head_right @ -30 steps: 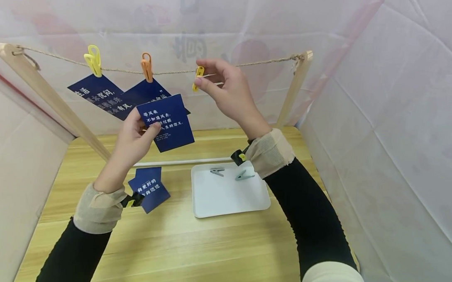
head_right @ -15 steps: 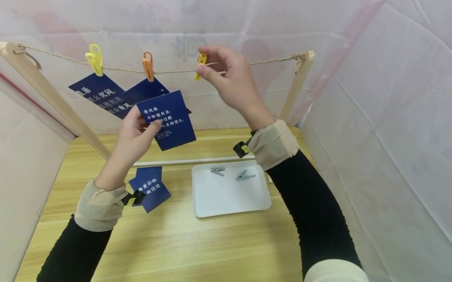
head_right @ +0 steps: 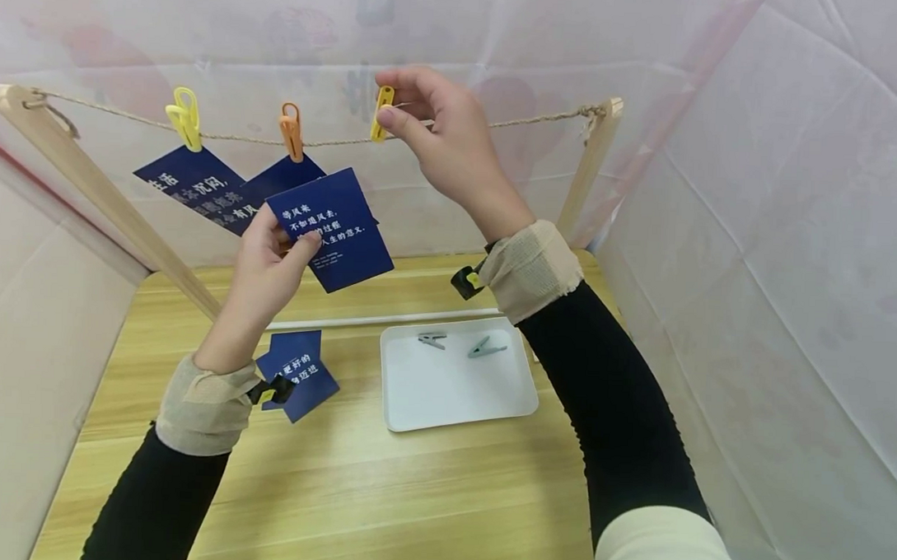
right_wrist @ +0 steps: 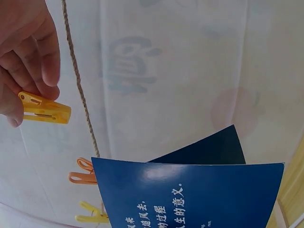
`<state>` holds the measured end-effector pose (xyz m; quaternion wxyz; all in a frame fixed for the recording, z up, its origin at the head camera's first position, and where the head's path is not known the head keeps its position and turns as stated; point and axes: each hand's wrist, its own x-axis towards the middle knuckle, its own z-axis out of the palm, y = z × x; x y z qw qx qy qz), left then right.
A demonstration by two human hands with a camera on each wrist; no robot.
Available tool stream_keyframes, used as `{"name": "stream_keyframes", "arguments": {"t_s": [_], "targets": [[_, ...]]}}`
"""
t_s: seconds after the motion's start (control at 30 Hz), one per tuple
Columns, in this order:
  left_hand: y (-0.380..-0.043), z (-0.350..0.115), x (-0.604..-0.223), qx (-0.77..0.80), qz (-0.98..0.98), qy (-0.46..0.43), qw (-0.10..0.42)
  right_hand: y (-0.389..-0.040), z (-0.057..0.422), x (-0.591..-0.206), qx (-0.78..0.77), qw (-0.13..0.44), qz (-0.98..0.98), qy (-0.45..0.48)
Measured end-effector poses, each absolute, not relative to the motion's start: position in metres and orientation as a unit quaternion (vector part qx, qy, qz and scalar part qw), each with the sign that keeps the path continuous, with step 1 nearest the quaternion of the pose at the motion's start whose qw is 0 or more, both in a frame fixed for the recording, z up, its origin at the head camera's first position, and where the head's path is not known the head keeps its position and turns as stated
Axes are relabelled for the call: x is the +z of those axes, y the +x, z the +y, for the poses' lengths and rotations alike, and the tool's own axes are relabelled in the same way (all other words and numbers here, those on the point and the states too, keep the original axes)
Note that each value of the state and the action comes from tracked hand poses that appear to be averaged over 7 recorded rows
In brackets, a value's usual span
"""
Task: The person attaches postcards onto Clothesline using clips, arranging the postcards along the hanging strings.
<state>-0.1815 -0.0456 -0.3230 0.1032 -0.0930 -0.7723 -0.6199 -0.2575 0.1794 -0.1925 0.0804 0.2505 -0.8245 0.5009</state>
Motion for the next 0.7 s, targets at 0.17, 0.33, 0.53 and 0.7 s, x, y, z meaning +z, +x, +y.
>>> {"name": "stream_keyframes", "arguments": {"t_s": [0.17,0.33,0.53,0.7], "targets": [[-0.183,-0.042,-0.324,-0.638,-0.756,-0.092,0.116,-0.251,0.174,-0.187,0.505,0.088,-0.82,0.256],[-0.183,-0.039,-0.325,-0.659,-0.736,-0.092,0.122,-0.251,0.172,-0.19,0.493,0.105,-0.829,0.241],[-0.184,-0.036,-0.33,-0.685,-0.713,-0.087,0.118,-0.261,0.172,-0.203,0.48,0.145,-0.829,0.248],[-0.185,-0.033,-0.335,-0.701,-0.696,-0.083,0.133,-0.263,0.169,-0.206,0.47,0.177,-0.828,0.252]]}}
